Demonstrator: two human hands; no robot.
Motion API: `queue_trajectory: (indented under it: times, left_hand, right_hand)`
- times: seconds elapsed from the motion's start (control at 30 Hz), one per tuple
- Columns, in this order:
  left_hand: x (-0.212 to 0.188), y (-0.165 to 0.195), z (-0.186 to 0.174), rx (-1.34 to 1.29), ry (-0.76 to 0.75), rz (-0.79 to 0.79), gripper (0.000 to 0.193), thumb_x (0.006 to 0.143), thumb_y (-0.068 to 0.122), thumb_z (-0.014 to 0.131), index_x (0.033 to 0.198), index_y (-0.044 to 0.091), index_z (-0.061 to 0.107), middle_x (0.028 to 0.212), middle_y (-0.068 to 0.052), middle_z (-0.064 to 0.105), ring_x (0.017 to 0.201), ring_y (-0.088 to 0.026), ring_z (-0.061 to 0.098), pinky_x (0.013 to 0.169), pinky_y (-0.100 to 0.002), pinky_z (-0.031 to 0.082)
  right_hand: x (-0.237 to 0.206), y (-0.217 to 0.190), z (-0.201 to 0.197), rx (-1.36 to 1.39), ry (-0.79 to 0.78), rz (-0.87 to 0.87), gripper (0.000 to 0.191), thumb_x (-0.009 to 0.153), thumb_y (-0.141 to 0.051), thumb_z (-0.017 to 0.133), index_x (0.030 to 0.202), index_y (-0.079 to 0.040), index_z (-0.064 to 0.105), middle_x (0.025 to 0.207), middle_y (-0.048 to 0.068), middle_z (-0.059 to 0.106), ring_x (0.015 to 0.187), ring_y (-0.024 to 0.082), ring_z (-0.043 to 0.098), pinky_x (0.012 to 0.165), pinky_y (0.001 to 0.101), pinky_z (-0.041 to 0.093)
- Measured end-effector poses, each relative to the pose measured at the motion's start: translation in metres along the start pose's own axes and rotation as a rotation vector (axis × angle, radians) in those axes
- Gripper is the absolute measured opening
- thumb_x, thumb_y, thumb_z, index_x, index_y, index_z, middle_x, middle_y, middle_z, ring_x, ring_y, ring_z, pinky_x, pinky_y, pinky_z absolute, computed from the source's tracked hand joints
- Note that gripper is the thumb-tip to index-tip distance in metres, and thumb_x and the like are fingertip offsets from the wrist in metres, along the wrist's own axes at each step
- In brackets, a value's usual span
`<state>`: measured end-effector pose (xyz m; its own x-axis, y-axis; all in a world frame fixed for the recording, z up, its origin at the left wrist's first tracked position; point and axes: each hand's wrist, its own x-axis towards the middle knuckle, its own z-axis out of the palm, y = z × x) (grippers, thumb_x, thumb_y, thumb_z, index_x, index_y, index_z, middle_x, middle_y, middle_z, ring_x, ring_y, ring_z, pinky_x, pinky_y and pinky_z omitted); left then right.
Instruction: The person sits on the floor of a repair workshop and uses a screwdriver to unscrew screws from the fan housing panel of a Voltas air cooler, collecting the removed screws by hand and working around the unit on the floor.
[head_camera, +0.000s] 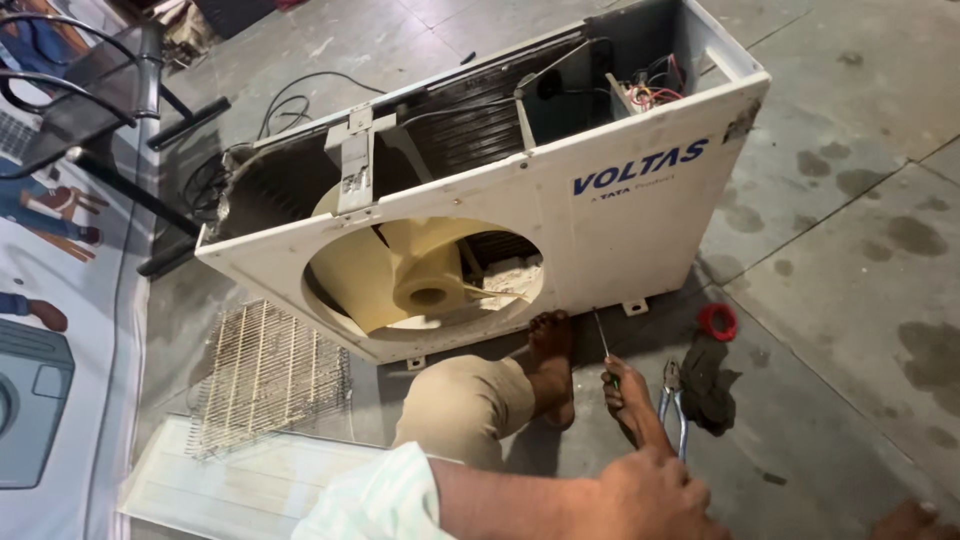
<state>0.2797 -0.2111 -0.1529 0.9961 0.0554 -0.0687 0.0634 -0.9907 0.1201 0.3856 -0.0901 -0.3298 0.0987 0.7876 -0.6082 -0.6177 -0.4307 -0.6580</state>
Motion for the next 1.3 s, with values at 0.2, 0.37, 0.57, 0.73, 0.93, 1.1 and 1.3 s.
queue_trajectory:
  times: [0.2,0.37,0.57,0.73,0.93,1.1,1.3]
  left_hand:
    - [0.006,-0.008,-0.029,0.083,-0.103,-0.089,0.031,0.098,0.037,0.054,0.121,0.025,0.071,0.111,-0.016,0.072,0.099,-0.033,0.073,0.074,-0.044,0.057]
    - [-0.008,-0.01,0.01,0.06,0.041,0.01,0.034,0.1,0.031,0.053,0.129,0.023,0.07,0.116,-0.014,0.069,0.102,-0.032,0.071,0.073,-0.043,0.055]
    - [-0.015,0.011,0.02,0.046,0.017,0.036,0.037,0.088,0.031,0.058,0.119,0.023,0.075,0.116,-0.009,0.07,0.102,-0.027,0.07,0.067,-0.04,0.053]
    - [-0.008,0.004,-0.026,0.069,0.077,-0.1,0.024,0.102,0.035,0.058,0.107,0.02,0.076,0.1,-0.007,0.071,0.097,-0.026,0.07,0.085,-0.042,0.054]
    - [-0.013,-0.011,-0.038,0.04,0.029,-0.145,0.031,0.095,0.042,0.058,0.105,0.019,0.076,0.102,-0.011,0.071,0.094,-0.031,0.071,0.078,-0.045,0.055]
    - [-0.029,-0.014,-0.013,0.051,0.202,0.02,0.037,0.096,0.03,0.055,0.128,0.025,0.073,0.108,-0.013,0.068,0.091,-0.03,0.069,0.074,-0.04,0.054]
    - [-0.041,-0.002,-0.031,0.003,0.094,-0.109,0.021,0.108,0.032,0.052,0.112,0.02,0.069,0.106,-0.01,0.068,0.096,-0.028,0.069,0.073,-0.042,0.053]
  right_hand:
    - [-0.02,0.017,0.009,-0.946,0.454,-0.531,0.029,0.104,-0.03,0.057,0.124,-0.015,0.071,0.097,0.018,0.074,0.08,0.037,0.066,0.067,0.0486,0.051]
    - [-0.014,0.023,0.01,-1.111,0.516,-0.53,0.034,0.106,-0.036,0.05,0.127,-0.018,0.07,0.106,0.02,0.071,0.097,0.046,0.067,0.082,0.0539,0.053]
    - [0.005,-0.007,-0.02,0.289,-0.247,0.174,0.026,0.102,-0.041,0.058,0.112,-0.02,0.07,0.062,-0.002,0.05,0.04,0.009,0.036,0.033,0.0254,0.027]
    - [0.001,-0.001,-0.004,0.275,-0.134,0.148,0.02,0.101,-0.036,0.061,0.1,-0.017,0.056,0.062,0.0,0.048,0.044,0.013,0.037,0.037,0.0293,0.026]
    - [-0.015,0.024,-0.002,-1.058,0.555,-0.569,0.031,0.104,-0.04,0.059,0.127,-0.027,0.074,0.091,0.019,0.071,0.082,0.046,0.066,0.068,0.0539,0.053]
    - [-0.005,0.031,-0.004,-0.982,0.504,-0.734,0.032,0.103,-0.034,0.056,0.131,-0.025,0.068,0.097,0.018,0.071,0.083,0.046,0.067,0.07,0.0523,0.054]
    - [0.01,0.02,-0.012,0.171,-0.031,0.051,0.024,0.106,-0.041,0.055,0.105,-0.018,0.061,0.066,0.0,0.051,0.044,0.012,0.034,0.036,0.0287,0.024]
